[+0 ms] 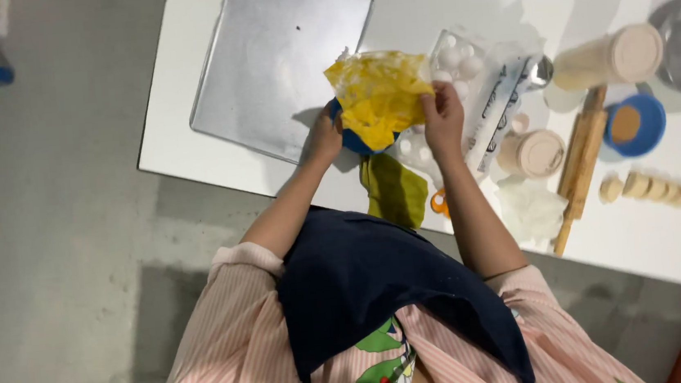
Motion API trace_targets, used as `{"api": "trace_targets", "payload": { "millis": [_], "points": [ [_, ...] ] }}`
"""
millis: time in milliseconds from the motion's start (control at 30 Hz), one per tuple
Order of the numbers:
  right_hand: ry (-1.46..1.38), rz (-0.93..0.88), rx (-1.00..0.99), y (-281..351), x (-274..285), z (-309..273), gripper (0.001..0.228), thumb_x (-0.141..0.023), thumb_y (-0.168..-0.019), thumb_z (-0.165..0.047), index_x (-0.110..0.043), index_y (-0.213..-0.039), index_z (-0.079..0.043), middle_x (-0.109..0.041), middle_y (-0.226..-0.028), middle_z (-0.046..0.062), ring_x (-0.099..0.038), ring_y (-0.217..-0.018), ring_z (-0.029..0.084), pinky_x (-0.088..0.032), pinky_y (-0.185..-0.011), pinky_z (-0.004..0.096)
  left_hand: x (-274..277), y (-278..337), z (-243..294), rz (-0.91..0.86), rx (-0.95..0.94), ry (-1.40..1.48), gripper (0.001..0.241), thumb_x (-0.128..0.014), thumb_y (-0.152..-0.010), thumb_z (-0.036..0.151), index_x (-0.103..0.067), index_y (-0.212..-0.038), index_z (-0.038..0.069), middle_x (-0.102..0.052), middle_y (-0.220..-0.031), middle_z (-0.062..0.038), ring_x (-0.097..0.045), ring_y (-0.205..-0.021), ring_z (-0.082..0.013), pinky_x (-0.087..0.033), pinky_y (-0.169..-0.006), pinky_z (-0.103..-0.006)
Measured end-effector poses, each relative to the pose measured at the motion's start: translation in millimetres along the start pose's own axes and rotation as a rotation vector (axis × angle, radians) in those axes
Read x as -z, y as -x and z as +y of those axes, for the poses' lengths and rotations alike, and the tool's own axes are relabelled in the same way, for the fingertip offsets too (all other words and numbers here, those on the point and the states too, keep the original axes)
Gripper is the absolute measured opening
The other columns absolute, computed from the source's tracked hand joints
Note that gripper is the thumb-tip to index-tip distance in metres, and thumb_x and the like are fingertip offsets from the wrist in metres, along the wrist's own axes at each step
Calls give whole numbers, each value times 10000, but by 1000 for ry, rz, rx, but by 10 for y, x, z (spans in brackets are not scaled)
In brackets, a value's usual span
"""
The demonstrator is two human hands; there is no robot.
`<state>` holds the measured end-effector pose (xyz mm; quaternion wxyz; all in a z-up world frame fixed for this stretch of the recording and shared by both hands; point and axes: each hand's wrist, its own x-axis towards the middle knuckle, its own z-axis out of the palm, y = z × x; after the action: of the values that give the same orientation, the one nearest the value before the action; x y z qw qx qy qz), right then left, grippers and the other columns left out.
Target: Greasing a baking tray and coating pre-cut dough pieces in a sugar mixture before placing them on the tray for baking.
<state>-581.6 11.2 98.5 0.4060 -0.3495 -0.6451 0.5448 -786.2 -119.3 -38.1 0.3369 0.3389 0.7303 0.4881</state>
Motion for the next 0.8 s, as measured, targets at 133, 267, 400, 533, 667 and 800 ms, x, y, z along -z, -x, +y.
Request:
{"api": "trace_targets", "payload": {
  "millis": [133,267,400,533,667,800],
  "points": [
    [180,125,-148,-116,52,-215,199,-588,-1048,-111,-597,-1233,-40,-659,-863,-1,-588,-759,81,-480,-673,253,12,-238,363,-133,-59,31,470,-561,-1045,272,-496,-1472,85,-635,-1387,-198,-586,-1307,-381,-491,-1061,-448],
    [420,143,-143,-149,117,122,166,-637,-1042,-113,-625,-1178,-19,-657,-840,60,-580,-729,138,-477,-663,298,263,-426,745,-307,81,-131,684,-610,-922,195,-358,-1556,146,-531,-1447,-164,-512,-1316,-356,-437,-1054,-448],
    [639,53,-2,-171,61,290,205,-694,-991,-99,-690,-1181,-21,-693,-900,156,-664,-737,215,-526,-701,331,528,-444,1241,-274,-114,-168,533,-800,-823,268,-597,-1296,130,-648,-1256,-100,-638,-1171,-246,-523,-952,-376],
    [639,121,85,-206,-63,-154,260,-681,-989,-66,-708,-1247,-42,-691,-918,175,-649,-728,252,-529,-699,337,424,-553,1084,-351,94,-213,427,-818,-849,307,-626,-1177,111,-694,-973,-33,-688,-914,-158,-565,-841,-298],
    [527,137,103,-233,25,-122,326,-635,-1015,-41,-706,-1332,-55,-679,-885,134,-637,-748,191,-535,-727,300,376,-673,848,-334,20,-71,202,-720,-959,213,-676,-1078,55,-677,-875,-37,-634,-811,-134,-544,-775,-275],
    [87,234,-63,-280,305,245,299,-579,-1085,-81,-756,-1322,-45,-643,-911,50,-579,-810,118,-491,-753,259,527,-760,610,-379,-39,55,210,-684,-953,165,-666,-1114,31,-692,-906,-20,-634,-843,-106,-535,-788,-267]
  ]
}}
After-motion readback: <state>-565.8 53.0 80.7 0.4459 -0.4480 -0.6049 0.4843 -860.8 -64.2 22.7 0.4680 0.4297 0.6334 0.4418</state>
